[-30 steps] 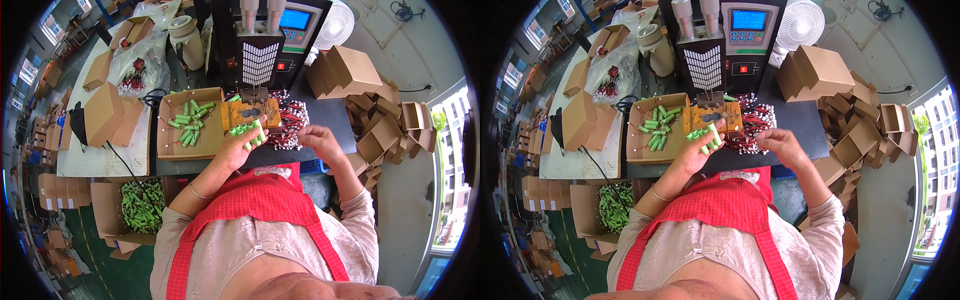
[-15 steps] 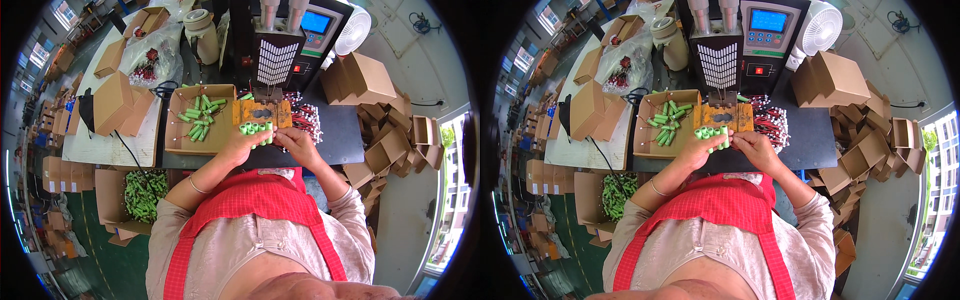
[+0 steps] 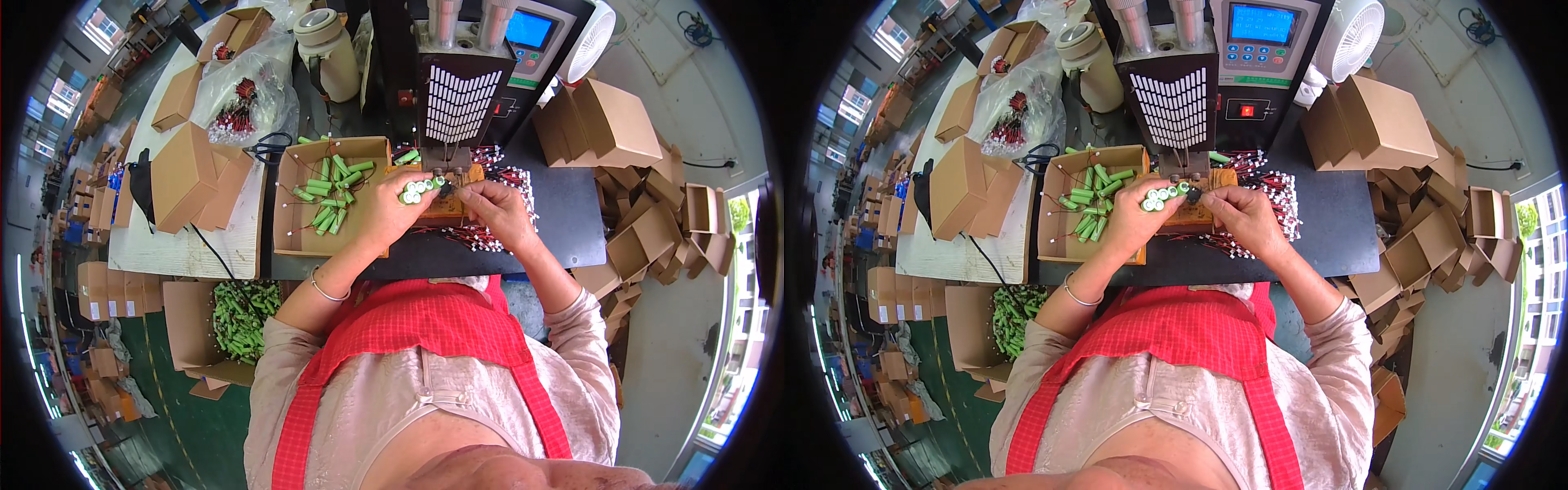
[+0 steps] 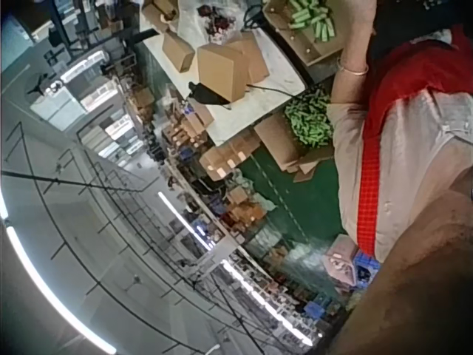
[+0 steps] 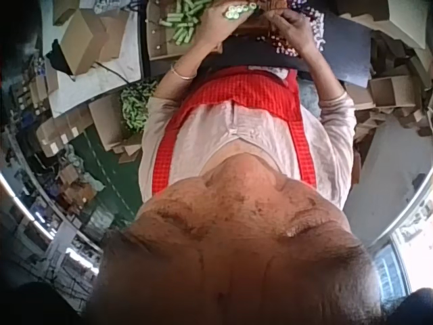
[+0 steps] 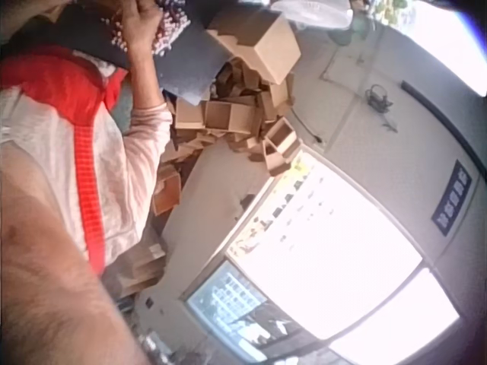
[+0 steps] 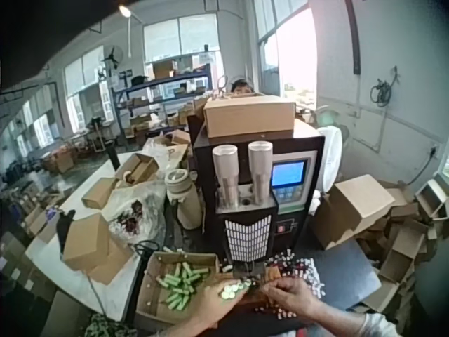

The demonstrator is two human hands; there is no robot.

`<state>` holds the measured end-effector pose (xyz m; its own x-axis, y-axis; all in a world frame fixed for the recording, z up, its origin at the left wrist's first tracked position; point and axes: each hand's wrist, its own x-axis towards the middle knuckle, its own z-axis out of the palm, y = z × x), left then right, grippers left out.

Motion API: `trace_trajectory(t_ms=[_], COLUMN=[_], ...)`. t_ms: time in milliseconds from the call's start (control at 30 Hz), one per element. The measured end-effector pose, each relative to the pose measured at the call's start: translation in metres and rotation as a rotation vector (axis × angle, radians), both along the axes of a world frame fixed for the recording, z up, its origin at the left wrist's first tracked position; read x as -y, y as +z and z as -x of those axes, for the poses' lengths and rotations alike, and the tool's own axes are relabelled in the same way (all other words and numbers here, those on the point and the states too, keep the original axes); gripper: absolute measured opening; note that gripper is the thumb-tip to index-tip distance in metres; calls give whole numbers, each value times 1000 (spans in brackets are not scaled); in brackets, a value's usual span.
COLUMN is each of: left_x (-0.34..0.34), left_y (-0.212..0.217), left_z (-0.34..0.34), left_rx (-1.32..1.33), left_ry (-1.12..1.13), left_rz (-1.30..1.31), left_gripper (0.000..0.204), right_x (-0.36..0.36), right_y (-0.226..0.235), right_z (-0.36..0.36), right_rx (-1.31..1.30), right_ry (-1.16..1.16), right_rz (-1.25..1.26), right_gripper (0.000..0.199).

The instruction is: The person assembles battery packs by taking cylindrical batteries and wire leads, welding the wires onto the battery terminals using a spot welder, and placing the assembled battery units into a box.

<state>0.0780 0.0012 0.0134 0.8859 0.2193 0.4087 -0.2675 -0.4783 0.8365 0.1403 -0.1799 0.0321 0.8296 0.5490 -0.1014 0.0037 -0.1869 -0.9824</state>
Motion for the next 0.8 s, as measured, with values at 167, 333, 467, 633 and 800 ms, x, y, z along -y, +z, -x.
trace_trajectory(t_ms=[167, 333, 467, 633, 800], left_x=[-2, -2, -3, 10, 14], left_y=[-2, -3, -6, -12, -11], left_z=[-6, -9, -8, 16, 43], left_rx=[40, 15, -4, 9, -525], left_ry=[-15, -18, -18, 120, -241], left_rz=[-80, -101, -102, 226, 1476], left_gripper=[20, 20, 21, 13, 25], right_x=[-1, -3, -5, -3, -1], right_y=[-4, -1, -3, -9, 4], right_z=[-7, -10, -10, -10, 4], right_rx=[-46, -24, -16, 172, 562], right_ry=[30, 48, 42, 94, 163], right_rz=[49, 111, 85, 102, -23], right_gripper=[23, 25, 24, 23, 13])
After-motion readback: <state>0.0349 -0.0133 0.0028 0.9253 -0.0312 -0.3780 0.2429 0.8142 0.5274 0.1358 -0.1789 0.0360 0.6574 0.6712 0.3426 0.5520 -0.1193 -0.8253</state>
